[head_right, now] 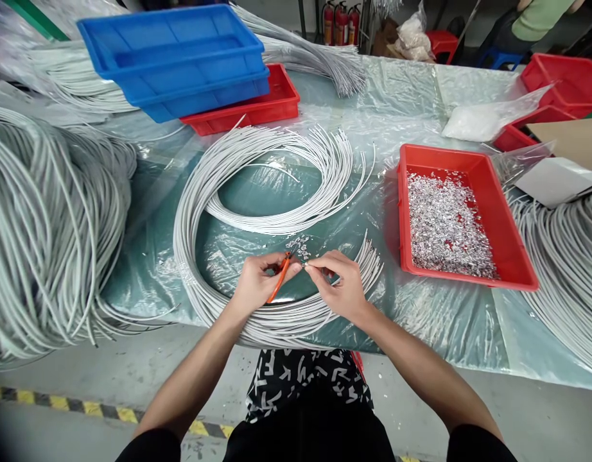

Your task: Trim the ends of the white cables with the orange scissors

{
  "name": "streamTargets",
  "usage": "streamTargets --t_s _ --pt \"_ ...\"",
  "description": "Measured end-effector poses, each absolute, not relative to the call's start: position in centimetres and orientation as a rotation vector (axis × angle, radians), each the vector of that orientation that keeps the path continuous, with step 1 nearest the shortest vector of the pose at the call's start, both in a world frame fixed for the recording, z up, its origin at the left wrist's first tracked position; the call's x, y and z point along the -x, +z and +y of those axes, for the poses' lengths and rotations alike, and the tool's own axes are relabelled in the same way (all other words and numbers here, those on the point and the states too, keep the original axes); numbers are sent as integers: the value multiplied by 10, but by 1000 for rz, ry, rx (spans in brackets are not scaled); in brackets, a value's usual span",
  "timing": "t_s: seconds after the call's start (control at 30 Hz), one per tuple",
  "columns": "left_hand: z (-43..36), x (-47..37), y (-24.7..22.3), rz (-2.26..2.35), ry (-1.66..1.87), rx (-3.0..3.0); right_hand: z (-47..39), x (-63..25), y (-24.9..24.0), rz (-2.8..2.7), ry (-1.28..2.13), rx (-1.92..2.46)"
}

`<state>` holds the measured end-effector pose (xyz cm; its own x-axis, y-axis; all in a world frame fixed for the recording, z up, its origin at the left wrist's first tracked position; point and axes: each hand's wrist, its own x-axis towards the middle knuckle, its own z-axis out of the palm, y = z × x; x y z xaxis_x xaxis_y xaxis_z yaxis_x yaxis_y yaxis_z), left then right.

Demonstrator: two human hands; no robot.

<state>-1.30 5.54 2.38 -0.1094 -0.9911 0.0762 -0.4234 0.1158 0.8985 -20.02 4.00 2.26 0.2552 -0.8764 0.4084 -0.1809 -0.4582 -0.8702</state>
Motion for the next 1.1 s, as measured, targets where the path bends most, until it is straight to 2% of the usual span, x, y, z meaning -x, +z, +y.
streamTargets --t_s 0.43,0.83,1.1 --pt "55 16 27 -1823 -941 -1396 39 202 20 999 -1193 1687" --pt "55 13 23 -1763 -1125 -1321 38 205 19 966 -1190 1720" --pt "55 12 24 -1762 -1101 -1327 37 204 19 954 -1193 1726"
